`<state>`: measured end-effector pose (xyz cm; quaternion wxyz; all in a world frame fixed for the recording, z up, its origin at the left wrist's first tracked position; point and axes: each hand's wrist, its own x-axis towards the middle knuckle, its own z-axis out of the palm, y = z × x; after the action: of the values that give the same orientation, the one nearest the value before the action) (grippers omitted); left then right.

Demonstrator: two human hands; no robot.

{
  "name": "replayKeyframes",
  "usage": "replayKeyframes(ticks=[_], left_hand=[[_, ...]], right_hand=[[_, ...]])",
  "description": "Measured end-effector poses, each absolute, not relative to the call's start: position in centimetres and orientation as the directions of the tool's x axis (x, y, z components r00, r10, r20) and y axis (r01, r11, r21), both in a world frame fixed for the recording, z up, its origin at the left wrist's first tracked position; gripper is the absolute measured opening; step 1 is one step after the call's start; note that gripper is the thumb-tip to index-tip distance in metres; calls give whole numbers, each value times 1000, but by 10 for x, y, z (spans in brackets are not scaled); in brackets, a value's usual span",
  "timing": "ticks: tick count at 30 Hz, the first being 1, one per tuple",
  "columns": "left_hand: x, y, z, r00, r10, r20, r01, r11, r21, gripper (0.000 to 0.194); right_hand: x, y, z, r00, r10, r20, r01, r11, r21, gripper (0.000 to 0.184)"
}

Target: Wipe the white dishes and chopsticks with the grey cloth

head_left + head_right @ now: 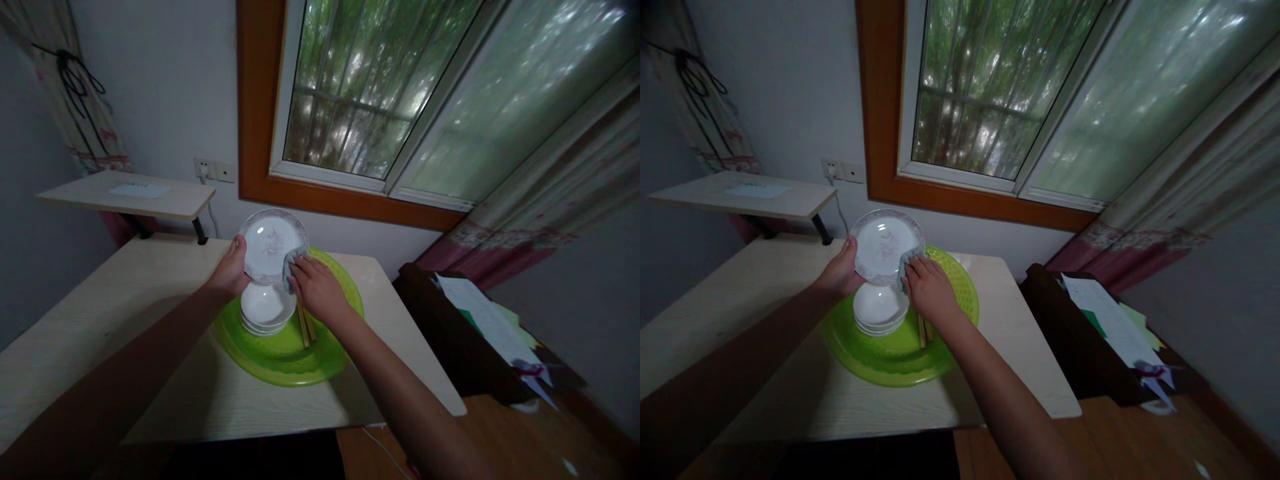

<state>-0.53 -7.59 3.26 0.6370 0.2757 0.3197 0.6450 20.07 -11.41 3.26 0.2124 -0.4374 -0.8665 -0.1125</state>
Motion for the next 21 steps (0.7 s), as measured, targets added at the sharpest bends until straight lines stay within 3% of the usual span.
replayKeyframes(ticks=[7,12,15,21], left_hand=[[-2,-77,30,-38,999,20,-661,-41,749,37],[-3,-75,22,-134,988,-82,-584,-12,812,42],[-3,-76,23,-112,990,-88,-566,9,824,46],[-5,-79,26,-11,999,39,-652,-37,757,48]], right_hand=[[165,-128,25,-570,721,393,688,681,-252,43],[153,-125,27,-621,667,413,538,745,-394,46],[154,-125,30,-634,642,430,537,766,-352,45],[177,-121,39,-646,643,412,661,741,-120,37]])
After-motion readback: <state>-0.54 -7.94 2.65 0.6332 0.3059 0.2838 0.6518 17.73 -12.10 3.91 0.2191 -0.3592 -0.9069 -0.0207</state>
